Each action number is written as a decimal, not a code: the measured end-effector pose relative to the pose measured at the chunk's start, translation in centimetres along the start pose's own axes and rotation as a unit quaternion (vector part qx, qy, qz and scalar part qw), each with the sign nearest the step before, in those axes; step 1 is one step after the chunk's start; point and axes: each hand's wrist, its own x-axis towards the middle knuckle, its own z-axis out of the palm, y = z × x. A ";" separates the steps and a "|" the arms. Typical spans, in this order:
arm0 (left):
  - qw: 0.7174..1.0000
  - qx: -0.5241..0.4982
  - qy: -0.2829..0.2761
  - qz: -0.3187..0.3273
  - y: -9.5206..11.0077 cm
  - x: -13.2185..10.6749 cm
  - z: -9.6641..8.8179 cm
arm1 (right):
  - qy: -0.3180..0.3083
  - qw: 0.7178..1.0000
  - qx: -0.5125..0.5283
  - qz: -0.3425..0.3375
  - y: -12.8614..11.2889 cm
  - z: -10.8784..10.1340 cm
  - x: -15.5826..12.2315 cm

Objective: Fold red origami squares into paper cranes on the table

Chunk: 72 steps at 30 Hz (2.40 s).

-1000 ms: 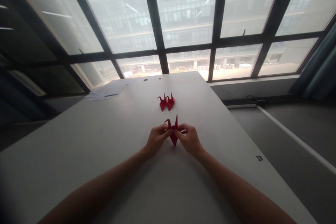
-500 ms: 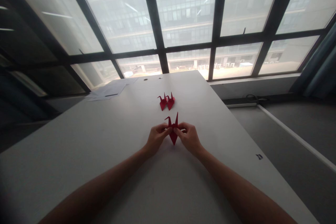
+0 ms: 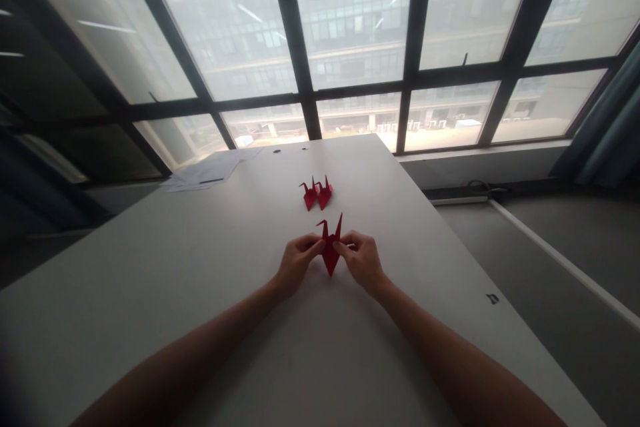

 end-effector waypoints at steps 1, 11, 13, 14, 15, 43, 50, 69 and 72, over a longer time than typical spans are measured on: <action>1.000 -0.003 0.001 0.001 0.0 0.0 0.0 | -0.001 1.000 -0.003 -0.002 0.0 0.0 0.0; 1.000 -0.005 -0.017 -0.002 0.3 0.1 0.1 | -0.017 0.999 -0.034 -0.028 0.1 -0.4 0.2; 1.000 0.014 -0.021 -0.008 0.4 0.0 0.1 | -0.015 0.999 -0.035 -0.028 0.2 -0.3 0.2; 0.999 0.021 -0.023 -0.006 0.5 0.0 0.2 | -0.014 0.999 -0.035 -0.028 0.2 -0.2 0.2; 0.999 0.024 -0.025 -0.003 0.5 0.0 0.2 | -0.014 0.999 -0.033 -0.026 0.3 -0.2 0.2; 0.999 0.033 0.010 0.031 0.4 -0.1 0.3 | -0.017 0.998 -0.054 -0.028 0.2 -0.8 0.1; 0.999 0.027 0.028 0.035 0.2 0.0 0.3 | -0.004 0.998 -0.056 -0.014 0.3 -0.9 0.3; 0.999 0.019 0.009 0.030 -0.3 0.2 0.1 | -0.003 0.976 -0.188 -0.106 -2.0 -1.4 0.9; 0.997 0.033 0.057 0.025 -0.6 0.4 -0.1 | 0.014 0.978 -0.174 -0.118 -2.7 -1.9 2.5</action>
